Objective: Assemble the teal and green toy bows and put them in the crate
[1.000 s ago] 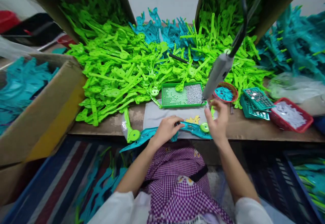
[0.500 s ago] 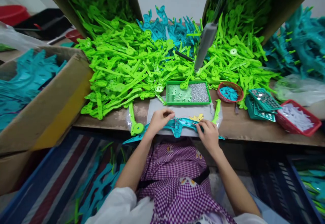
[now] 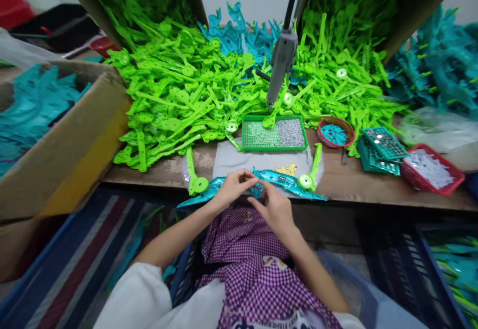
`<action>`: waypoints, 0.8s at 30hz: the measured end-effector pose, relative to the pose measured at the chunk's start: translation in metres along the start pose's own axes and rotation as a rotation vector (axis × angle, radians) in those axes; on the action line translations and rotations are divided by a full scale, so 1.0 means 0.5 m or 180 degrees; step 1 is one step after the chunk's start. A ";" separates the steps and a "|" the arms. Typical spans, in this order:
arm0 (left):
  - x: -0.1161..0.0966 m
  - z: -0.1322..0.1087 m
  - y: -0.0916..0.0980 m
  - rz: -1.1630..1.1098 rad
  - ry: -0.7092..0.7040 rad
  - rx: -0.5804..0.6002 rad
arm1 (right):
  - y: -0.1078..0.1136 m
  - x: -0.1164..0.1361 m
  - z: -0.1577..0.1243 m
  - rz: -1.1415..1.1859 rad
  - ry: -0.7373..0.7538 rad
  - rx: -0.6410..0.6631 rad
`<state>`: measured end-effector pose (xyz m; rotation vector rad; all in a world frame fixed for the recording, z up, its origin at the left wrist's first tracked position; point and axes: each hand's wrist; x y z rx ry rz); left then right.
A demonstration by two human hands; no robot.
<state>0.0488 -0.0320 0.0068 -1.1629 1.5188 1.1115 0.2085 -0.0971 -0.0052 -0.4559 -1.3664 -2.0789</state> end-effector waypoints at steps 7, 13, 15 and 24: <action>-0.024 -0.007 0.038 0.0267 0.0003 0.0696 | -0.029 0.033 0.026 0.0312 -0.0304 -0.0108; -0.060 0.060 0.058 0.1495 -0.0989 0.0401 | 0.008 0.061 0.089 -0.0516 -0.0137 0.0805; -0.069 0.070 0.041 0.1710 -0.1170 0.0582 | -0.004 0.065 0.073 -0.0613 -0.0039 0.0902; -0.042 0.108 -0.025 0.3089 -0.1520 0.0654 | -0.049 0.014 -0.061 -0.0143 0.0250 0.0020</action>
Point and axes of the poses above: each hand's wrist, its own z-axis towards the middle knuckle, its own y-axis out of the back of the hand, x = y × z, and after that the axes turned 8 degrees about -x, right-handed
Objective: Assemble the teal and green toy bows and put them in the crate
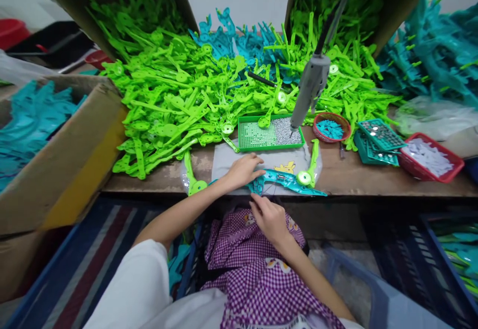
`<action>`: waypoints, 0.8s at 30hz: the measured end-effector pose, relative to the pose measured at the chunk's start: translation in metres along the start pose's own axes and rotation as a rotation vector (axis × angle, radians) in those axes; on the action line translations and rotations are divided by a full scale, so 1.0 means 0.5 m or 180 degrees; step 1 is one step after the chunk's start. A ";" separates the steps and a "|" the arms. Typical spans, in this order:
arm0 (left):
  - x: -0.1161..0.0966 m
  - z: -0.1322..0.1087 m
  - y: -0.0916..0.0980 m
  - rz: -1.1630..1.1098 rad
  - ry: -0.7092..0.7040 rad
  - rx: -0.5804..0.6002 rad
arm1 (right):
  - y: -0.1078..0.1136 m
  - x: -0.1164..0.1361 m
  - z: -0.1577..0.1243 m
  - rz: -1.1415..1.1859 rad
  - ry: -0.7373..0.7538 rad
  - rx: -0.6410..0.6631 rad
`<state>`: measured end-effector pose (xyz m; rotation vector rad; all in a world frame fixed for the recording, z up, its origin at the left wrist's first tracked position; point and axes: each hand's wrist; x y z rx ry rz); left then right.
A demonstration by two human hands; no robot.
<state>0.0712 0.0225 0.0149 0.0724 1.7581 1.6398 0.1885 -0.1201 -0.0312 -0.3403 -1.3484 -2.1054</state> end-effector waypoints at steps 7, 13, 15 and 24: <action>0.012 0.031 -0.018 -0.0286 -0.0140 0.0246 | 0.006 -0.011 -0.010 0.0008 0.0082 -0.0222; 0.022 0.030 -0.026 -0.0804 0.0099 0.0041 | 0.008 -0.014 -0.009 0.0022 0.0163 -0.0234; 0.017 0.029 -0.022 -0.0941 0.0156 -0.0016 | 0.005 -0.012 -0.009 0.0038 0.0175 -0.0220; 0.013 0.038 0.003 -0.1338 0.0339 0.0352 | 0.006 -0.012 -0.016 0.0083 0.0120 -0.0375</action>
Point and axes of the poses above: each hand's wrist, its own z-axis towards the middle knuckle, its own y-axis out of the back of the hand, x = y × z, and after that the axes turned 8 degrees about -x, right-handed
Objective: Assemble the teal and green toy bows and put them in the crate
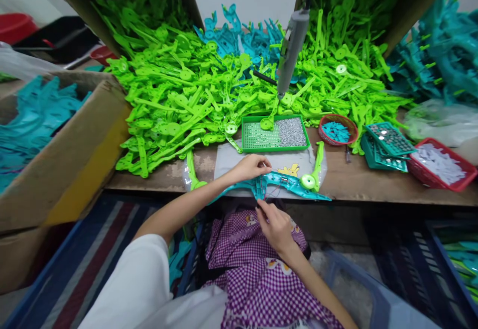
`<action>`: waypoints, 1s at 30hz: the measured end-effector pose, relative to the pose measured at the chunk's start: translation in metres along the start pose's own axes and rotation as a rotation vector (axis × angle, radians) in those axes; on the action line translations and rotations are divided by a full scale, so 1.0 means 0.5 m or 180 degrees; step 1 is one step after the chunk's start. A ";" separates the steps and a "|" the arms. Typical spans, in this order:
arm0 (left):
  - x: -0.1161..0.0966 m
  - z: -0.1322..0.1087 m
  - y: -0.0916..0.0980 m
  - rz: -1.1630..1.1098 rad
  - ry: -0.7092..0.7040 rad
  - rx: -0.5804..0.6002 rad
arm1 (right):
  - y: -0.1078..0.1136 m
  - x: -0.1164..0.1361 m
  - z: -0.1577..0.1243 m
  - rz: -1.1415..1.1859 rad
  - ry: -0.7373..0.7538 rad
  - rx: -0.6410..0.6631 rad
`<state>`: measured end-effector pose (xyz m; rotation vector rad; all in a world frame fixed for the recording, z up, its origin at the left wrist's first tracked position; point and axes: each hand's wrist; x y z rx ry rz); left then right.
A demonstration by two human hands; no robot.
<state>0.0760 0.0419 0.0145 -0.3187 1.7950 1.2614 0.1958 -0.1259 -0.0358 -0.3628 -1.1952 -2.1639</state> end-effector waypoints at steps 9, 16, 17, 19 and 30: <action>-0.016 -0.020 0.005 -0.0010 -0.0693 0.0224 | -0.009 0.005 0.008 0.0145 0.0099 -0.0339; -0.039 -0.003 0.012 0.0756 -0.1561 0.0918 | -0.016 0.001 0.003 0.0129 0.0262 -0.0221; -0.041 0.003 0.010 0.0796 -0.1615 0.0977 | -0.016 0.001 0.003 0.0134 0.0256 -0.0231; -0.044 0.015 0.005 0.0817 -0.1722 0.1065 | -0.013 0.002 0.003 0.0154 0.0254 -0.0281; -0.009 0.052 0.004 0.0276 -0.1687 0.0697 | -0.006 -0.011 0.002 0.0229 0.0184 -0.0470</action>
Point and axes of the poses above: each hand's wrist, its own z-axis towards the middle knuckle, its own y-axis out of the back of the hand, x = y × z, and after that the axes turned 8 degrees about -x, right-handed
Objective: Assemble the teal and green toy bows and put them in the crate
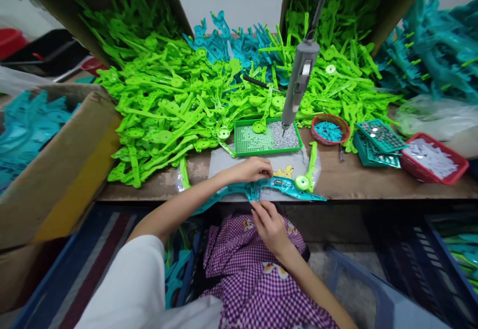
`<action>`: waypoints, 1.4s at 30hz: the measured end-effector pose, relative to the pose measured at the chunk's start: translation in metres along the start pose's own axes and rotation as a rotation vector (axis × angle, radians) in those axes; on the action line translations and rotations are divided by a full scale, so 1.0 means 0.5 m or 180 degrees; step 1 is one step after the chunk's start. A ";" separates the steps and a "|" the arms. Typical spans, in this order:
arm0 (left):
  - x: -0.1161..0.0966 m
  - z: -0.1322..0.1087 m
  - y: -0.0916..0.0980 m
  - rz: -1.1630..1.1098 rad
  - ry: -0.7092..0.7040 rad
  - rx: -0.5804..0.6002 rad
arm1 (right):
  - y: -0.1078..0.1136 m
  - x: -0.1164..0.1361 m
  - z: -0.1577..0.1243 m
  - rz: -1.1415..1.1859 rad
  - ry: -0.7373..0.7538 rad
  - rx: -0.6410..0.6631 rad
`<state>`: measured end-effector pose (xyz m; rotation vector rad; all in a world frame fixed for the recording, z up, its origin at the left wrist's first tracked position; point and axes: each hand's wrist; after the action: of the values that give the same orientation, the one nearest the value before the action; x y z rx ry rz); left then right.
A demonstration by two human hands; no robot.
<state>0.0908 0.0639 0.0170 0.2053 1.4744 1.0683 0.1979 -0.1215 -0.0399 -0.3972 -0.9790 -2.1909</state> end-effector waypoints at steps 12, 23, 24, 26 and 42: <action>0.005 -0.009 -0.014 -0.1396 0.0689 -0.0373 | 0.013 -0.007 -0.002 0.0042 -0.0109 -0.0134; 0.014 -0.053 0.031 0.1093 -0.0358 0.0536 | 0.027 -0.002 0.020 0.0679 -0.0691 -0.0242; 0.013 -0.060 0.034 0.1124 -0.0352 0.0589 | 0.031 -0.005 0.028 0.0808 -0.0845 -0.0193; 0.012 -0.070 0.039 0.1073 -0.0322 0.0692 | 0.038 -0.015 0.048 0.1080 -0.1128 -0.0027; 0.038 -0.100 0.011 -0.0713 0.0328 0.0126 | 0.049 -0.147 0.250 0.1380 -0.0907 0.1684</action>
<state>0.0411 0.0555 -0.0009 0.0120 1.5713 0.8799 0.2671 -0.0054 0.0183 -0.6088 -1.4241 -1.4451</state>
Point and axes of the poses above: each hand's wrist, its own z-axis towards the middle knuckle, its own y-axis out of the back of the hand, x = y × z, and after that the axes turned 8 degrees about -x, right-handed
